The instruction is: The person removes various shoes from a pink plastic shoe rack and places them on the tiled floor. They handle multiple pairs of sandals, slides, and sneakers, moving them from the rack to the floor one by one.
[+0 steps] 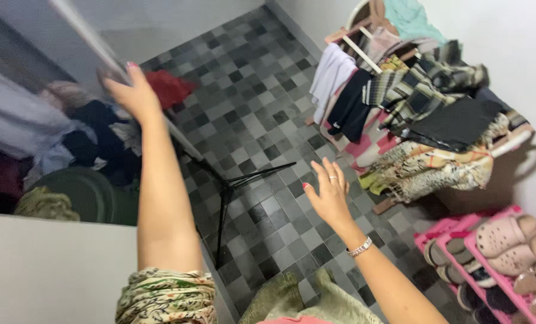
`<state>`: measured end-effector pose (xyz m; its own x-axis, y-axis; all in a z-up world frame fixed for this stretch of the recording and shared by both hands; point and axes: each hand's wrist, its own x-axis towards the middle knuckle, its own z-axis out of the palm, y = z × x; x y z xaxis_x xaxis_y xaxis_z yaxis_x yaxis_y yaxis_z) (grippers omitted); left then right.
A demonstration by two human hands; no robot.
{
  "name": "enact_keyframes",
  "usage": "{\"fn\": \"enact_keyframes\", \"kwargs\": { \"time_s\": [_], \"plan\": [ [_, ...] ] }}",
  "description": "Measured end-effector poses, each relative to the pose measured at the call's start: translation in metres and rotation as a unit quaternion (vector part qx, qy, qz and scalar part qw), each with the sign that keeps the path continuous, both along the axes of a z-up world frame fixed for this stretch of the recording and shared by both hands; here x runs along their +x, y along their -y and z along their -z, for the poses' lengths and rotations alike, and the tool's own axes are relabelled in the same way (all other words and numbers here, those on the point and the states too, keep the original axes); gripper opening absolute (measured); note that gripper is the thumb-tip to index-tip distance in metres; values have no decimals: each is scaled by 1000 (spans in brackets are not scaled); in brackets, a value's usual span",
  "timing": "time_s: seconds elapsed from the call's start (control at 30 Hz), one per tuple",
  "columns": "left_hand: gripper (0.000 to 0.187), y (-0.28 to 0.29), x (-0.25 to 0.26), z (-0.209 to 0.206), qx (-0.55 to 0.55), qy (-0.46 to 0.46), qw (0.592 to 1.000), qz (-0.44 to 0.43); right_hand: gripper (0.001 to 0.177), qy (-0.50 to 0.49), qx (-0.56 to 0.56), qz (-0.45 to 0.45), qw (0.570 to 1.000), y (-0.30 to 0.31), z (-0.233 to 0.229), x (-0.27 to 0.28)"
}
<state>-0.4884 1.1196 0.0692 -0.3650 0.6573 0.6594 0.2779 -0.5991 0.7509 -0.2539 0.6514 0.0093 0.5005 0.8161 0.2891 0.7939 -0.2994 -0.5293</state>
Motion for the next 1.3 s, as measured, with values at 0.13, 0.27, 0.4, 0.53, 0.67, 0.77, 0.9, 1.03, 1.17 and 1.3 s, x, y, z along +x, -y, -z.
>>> {"fn": "enact_keyframes", "kwargs": {
  "time_s": [0.13, 0.27, 0.4, 0.53, 0.67, 0.77, 0.9, 1.03, 1.17, 1.3],
  "plan": [
    [50, -47, 6, -5, -95, 92, 991, 23, 59, -7, 8, -4, 1000, -5, 11, 5],
    [61, -74, -7, -2, -80, 44, 993, -77, 55, -15, 4, 17, 1000, -6, 13, 9],
    [62, -84, -16, 9, -68, 69, 995, 9, 52, -46, 9, 12, 999, 0, 8, 4],
    [50, -78, -20, 13, -55, 91, 988, 110, 52, -60, 3, 6, 998, 2, 3, 0],
    [46, -70, -16, 16, -33, 73, 988, 130, 51, -54, 5, 13, 998, 6, -2, 4],
    [44, -65, -4, 16, -25, 46, 998, 25, 52, -50, 9, 21, 998, 12, -1, 7],
    [48, -74, 7, 19, -13, 27, 992, -127, 52, -45, 7, 34, 998, 21, 3, 10],
    [53, -90, 4, 23, 45, -21, 961, -271, 53, -42, -1, 56, 998, 30, 10, 11],
    [52, -93, -3, 25, 0, 15, 986, -165, 53, -48, -2, 79, 996, 47, 12, 19],
    [47, -84, -14, 29, 88, 42, 995, 15, 53, -58, 7, 108, 992, 71, 10, 27]
  ]
}}
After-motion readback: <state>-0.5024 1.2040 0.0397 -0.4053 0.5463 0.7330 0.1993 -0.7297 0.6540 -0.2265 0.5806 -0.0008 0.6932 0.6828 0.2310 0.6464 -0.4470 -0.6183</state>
